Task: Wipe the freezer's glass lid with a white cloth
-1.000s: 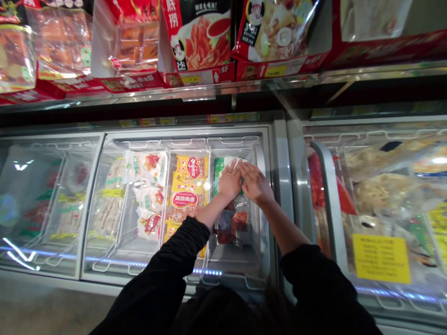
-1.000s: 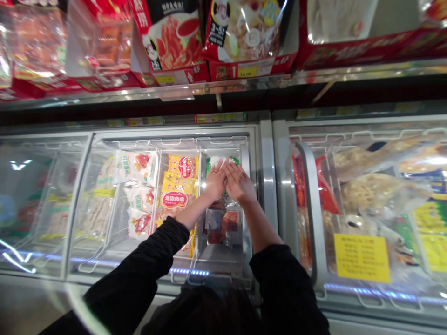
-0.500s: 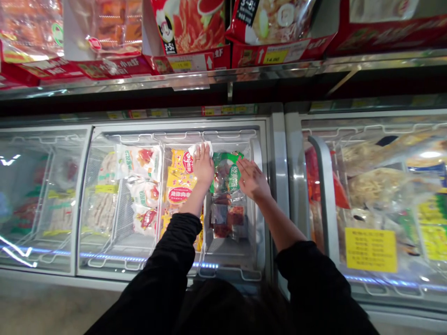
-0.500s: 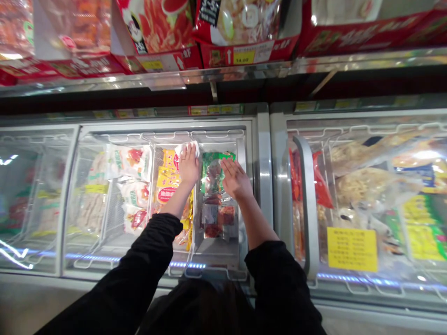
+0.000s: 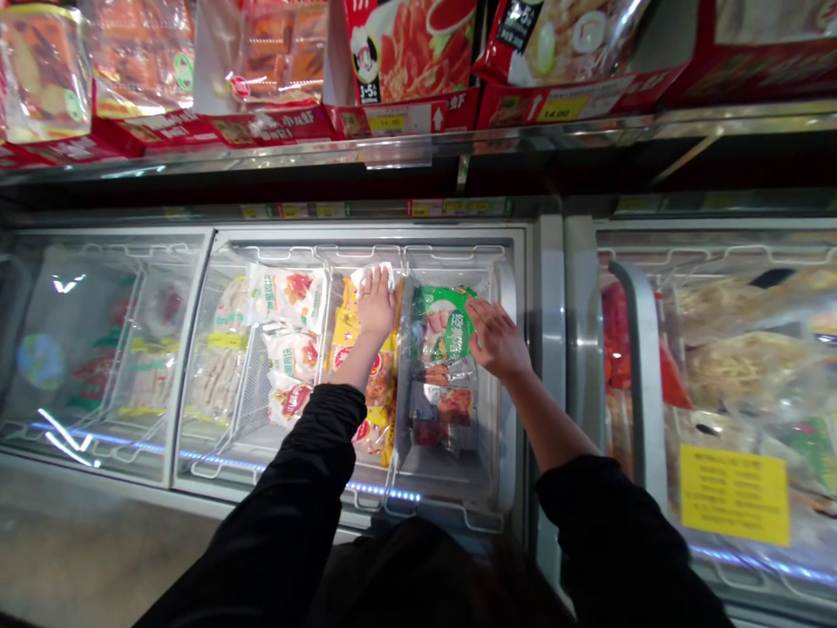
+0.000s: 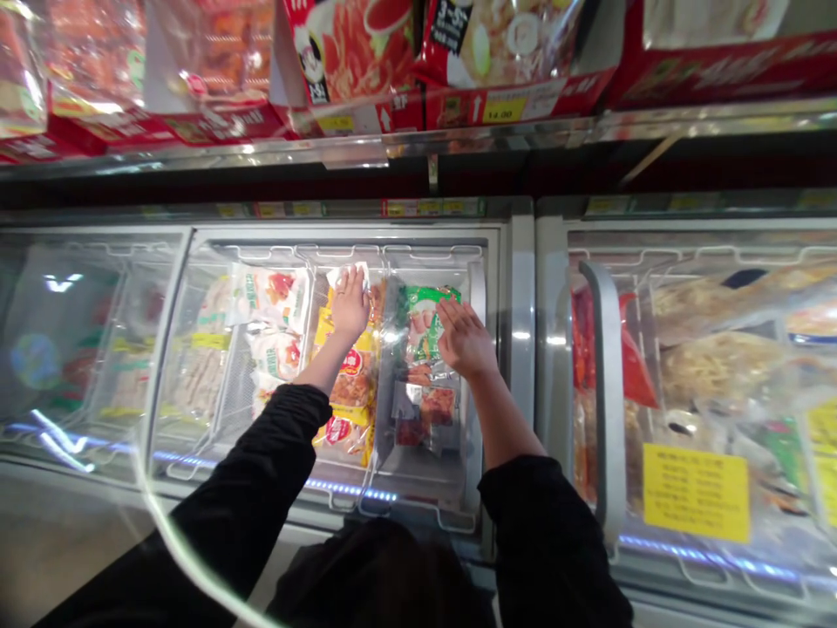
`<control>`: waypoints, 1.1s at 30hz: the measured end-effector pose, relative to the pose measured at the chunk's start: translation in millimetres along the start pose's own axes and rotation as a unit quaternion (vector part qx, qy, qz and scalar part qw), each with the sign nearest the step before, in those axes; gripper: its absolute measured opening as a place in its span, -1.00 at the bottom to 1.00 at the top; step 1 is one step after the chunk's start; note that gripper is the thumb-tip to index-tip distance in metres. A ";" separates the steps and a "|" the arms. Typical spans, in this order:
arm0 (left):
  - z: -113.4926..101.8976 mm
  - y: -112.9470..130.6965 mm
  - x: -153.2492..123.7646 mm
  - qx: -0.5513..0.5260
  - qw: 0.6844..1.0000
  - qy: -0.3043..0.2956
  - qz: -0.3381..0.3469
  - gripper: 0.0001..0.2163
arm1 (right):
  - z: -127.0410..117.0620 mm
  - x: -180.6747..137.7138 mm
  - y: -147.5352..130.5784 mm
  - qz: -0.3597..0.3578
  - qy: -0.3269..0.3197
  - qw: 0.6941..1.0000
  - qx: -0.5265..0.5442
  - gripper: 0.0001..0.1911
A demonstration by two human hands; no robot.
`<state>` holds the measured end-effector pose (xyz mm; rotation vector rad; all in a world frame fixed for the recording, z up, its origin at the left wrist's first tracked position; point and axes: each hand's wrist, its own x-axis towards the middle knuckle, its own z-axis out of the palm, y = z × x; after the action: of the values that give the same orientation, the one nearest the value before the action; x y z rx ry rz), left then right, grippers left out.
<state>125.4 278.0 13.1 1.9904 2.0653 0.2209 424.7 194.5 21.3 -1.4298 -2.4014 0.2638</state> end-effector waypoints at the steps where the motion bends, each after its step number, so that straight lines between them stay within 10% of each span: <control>1: 2.8 -0.1 -7.4 -0.009 1.000 0.002 0.011 -0.40 | 0.7 0.2 0.2 -0.003 -0.001 1.000 -0.001 -0.31; 11: -25.7 -46.4 -15.9 -0.159 0.982 -0.017 0.104 -0.42 | 0.5 -0.4 -3.3 -0.058 -0.007 0.996 -0.063 -0.31; 17: -43.9 -117.2 -37.9 -0.047 0.999 0.012 -0.009 -0.40 | -3.6 4.6 -6.7 -0.105 -0.020 0.988 -0.109 -0.35; 22: -44.2 -146.1 -40.1 0.012 0.999 -0.019 0.045 -0.40 | -6.1 8.2 -10.7 -0.083 -0.041 0.990 -0.104 -0.34; 33: -33.3 -152.1 -40.3 0.020 0.997 0.025 0.070 -0.46 | 87.1 151.6 -132.0 -0.011 -0.046 0.999 -0.010 -0.38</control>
<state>-28.7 233.0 4.1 2.1770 1.9751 0.2606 217.7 265.4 11.6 -1.4294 -2.4978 0.3068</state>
